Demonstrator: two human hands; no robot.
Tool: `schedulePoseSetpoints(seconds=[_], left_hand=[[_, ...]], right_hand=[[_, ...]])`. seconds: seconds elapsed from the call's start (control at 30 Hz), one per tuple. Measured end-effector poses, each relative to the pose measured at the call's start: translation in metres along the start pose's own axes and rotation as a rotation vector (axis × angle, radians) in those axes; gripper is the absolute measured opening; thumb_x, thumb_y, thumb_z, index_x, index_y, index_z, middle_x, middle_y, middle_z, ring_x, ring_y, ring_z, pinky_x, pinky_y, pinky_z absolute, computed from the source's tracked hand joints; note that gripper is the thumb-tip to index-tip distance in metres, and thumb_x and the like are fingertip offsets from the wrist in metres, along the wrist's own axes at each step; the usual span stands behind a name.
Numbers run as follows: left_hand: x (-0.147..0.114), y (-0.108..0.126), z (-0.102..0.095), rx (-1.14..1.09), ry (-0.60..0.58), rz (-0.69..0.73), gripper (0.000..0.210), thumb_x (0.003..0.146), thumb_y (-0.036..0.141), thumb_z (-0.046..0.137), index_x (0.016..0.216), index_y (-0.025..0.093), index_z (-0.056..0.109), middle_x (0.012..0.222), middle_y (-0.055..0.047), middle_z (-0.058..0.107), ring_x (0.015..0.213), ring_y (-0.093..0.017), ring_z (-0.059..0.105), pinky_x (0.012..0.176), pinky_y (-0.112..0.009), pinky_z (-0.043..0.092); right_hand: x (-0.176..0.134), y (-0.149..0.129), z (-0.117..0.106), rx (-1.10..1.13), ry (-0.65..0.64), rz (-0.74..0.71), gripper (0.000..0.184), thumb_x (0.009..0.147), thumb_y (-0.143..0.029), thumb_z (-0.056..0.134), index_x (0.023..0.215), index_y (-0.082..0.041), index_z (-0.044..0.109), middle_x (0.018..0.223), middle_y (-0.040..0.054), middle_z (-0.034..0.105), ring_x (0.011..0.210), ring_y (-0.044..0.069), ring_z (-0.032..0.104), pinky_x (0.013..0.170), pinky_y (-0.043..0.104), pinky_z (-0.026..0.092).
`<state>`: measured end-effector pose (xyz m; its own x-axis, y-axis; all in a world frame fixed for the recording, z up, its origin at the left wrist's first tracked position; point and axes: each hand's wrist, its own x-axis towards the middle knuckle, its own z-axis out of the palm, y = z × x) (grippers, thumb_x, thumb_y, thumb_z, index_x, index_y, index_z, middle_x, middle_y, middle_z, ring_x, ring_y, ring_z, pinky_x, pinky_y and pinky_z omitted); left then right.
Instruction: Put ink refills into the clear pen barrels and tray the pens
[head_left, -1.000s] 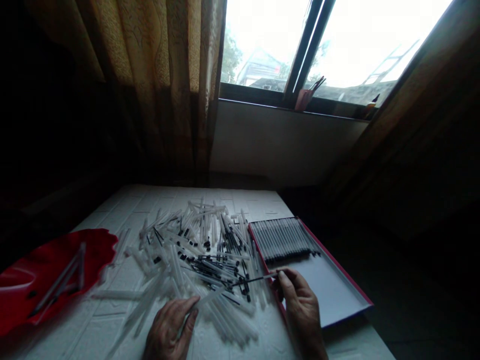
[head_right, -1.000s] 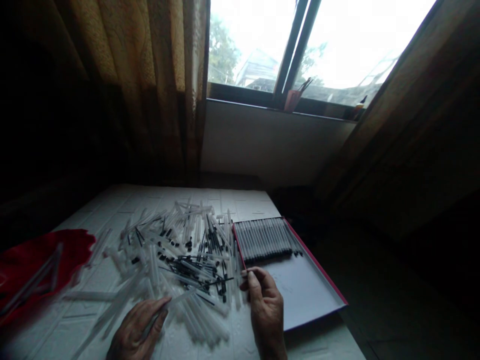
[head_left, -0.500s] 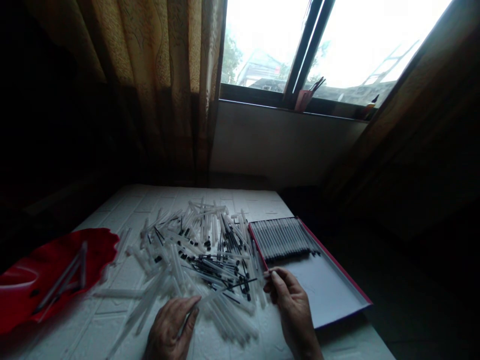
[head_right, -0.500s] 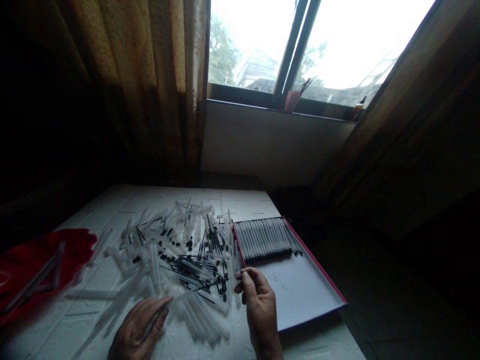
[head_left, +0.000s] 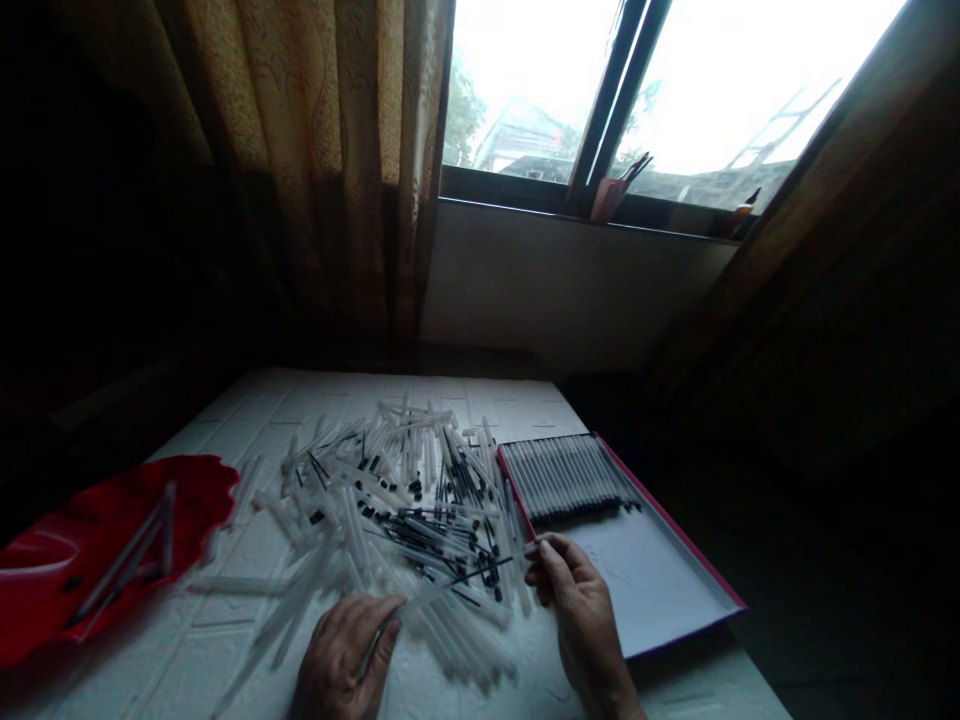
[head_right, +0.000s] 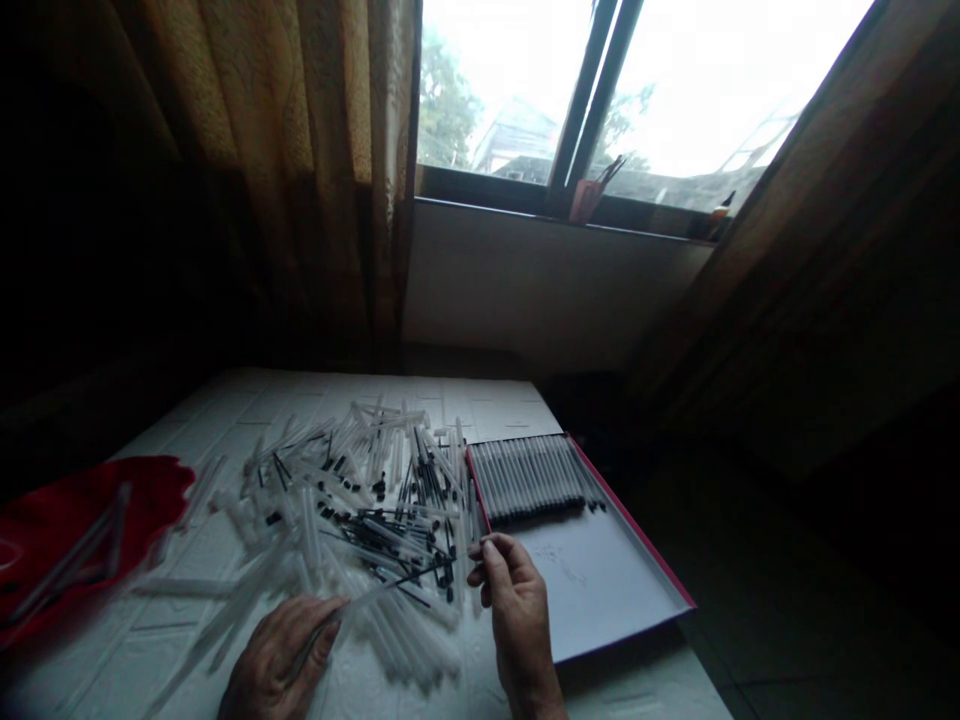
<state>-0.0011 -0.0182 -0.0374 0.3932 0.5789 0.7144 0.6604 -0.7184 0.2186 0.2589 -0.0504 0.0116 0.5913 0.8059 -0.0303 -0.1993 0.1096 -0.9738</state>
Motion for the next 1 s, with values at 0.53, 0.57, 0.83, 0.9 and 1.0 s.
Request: schedulePoseSetpoints(seconds=[0.53,0.57,0.83,0.9,1.0], left_hand=[[-0.003,0.001,0.001,-0.061,-0.04,-0.01,0.024,0.099,0.035,0.047,0.107,0.025,0.066,0.088,-0.001,0.078,0.082,-0.018,0.073,0.078,-0.028,0.057],[-0.003,0.0,0.001,-0.061,-0.022,-0.008,0.023,0.099,0.035,0.047,0.106,0.025,0.066,0.087,-0.001,0.078,0.081,-0.018,0.073,0.076,-0.028,0.057],[-0.004,-0.002,0.001,-0.072,-0.058,-0.011,0.025,0.099,0.036,0.045,0.112,0.024,0.064,0.087,-0.001,0.078,0.08,-0.018,0.074,0.074,-0.026,0.058],[-0.004,-0.001,0.0,-0.078,-0.063,-0.005,0.026,0.1,0.036,0.045,0.113,0.024,0.063,0.086,-0.001,0.077,0.08,-0.018,0.073,0.074,-0.026,0.058],[-0.002,0.0,0.0,-0.086,-0.057,-0.011,0.027,0.1,0.038,0.042,0.112,0.024,0.061,0.083,-0.001,0.077,0.078,-0.018,0.074,0.074,-0.026,0.058]], right_hand=[[-0.032,0.01,0.033,-0.555,-0.435,-0.445,0.023,0.089,-0.024,0.052,0.091,-0.02,0.075,0.084,0.008,0.071,0.077,0.02,0.069,0.067,0.026,0.055],[-0.033,0.011,0.032,-0.601,-0.471,-0.498,0.025,0.089,-0.021,0.05,0.099,-0.021,0.074,0.09,0.0085,0.072,0.08,0.02,0.069,0.07,0.026,0.055],[-0.034,0.014,0.03,-0.805,-0.611,-0.635,0.05,0.081,-0.013,0.057,0.13,-0.023,0.058,0.107,0.0083,0.07,0.074,0.018,0.07,0.07,0.028,0.058],[-0.028,0.009,0.031,-0.761,-0.635,-0.586,0.042,0.083,-0.013,0.055,0.123,-0.023,0.064,0.101,0.0067,0.071,0.074,0.017,0.07,0.069,0.026,0.058],[-0.005,0.002,0.03,-0.812,-0.591,-0.527,0.034,0.086,-0.013,0.052,0.113,-0.022,0.069,0.096,0.0055,0.073,0.08,0.017,0.071,0.072,0.025,0.056]])
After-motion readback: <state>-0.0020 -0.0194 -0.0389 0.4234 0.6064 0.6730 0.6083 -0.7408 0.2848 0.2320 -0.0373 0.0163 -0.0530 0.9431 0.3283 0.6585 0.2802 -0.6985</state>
